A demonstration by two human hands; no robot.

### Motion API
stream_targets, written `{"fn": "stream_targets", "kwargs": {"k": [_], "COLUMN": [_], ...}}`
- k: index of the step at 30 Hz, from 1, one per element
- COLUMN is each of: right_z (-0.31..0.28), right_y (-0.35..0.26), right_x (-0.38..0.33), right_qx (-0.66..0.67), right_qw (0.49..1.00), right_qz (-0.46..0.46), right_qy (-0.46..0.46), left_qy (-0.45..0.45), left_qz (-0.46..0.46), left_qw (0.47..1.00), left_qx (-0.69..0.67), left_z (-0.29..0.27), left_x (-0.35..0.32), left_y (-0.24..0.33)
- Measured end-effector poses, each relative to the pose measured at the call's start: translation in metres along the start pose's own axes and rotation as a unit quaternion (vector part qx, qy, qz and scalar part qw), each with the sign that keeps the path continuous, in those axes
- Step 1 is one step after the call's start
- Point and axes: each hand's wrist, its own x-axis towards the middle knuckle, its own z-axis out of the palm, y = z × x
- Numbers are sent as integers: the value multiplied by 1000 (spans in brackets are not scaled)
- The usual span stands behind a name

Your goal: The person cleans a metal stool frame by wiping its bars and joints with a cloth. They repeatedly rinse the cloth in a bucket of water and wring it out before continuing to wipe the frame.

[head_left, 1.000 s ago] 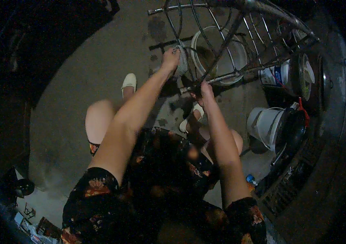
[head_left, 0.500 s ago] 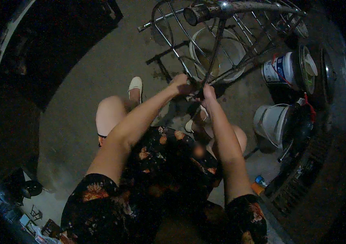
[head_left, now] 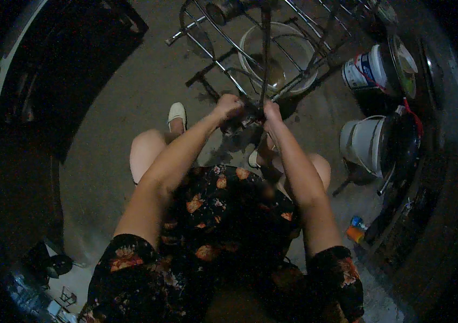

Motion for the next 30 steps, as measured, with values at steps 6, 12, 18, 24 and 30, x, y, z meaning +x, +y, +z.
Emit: {"fn": "stream_targets", "kwargs": {"k": [6, 12, 18, 24, 30], "right_z": [-8, 4, 10, 8, 0], "right_y": [-5, -11, -2, 1, 12], "right_x": [-12, -16, -18, -14, 15], "right_qx": [-23, -43, 18, 7, -60], "right_qw": [1000, 999, 998, 1000, 993], "right_qz": [-5, 13, -16, 4, -11], "right_qy": [-9, 26, 58, 30, 97], "left_qy": [-168, -265, -220, -120, -256], "left_qz": [-189, -32, 84, 185, -15], "left_qw": [908, 953, 968, 944, 936], "left_qx": [-335, -142, 82, 243, -241], "left_z": [-2, -32, -29, -8, -7], "left_x": [-36, -16, -36, -15, -4], "left_y": [31, 21, 81, 38, -7]}}
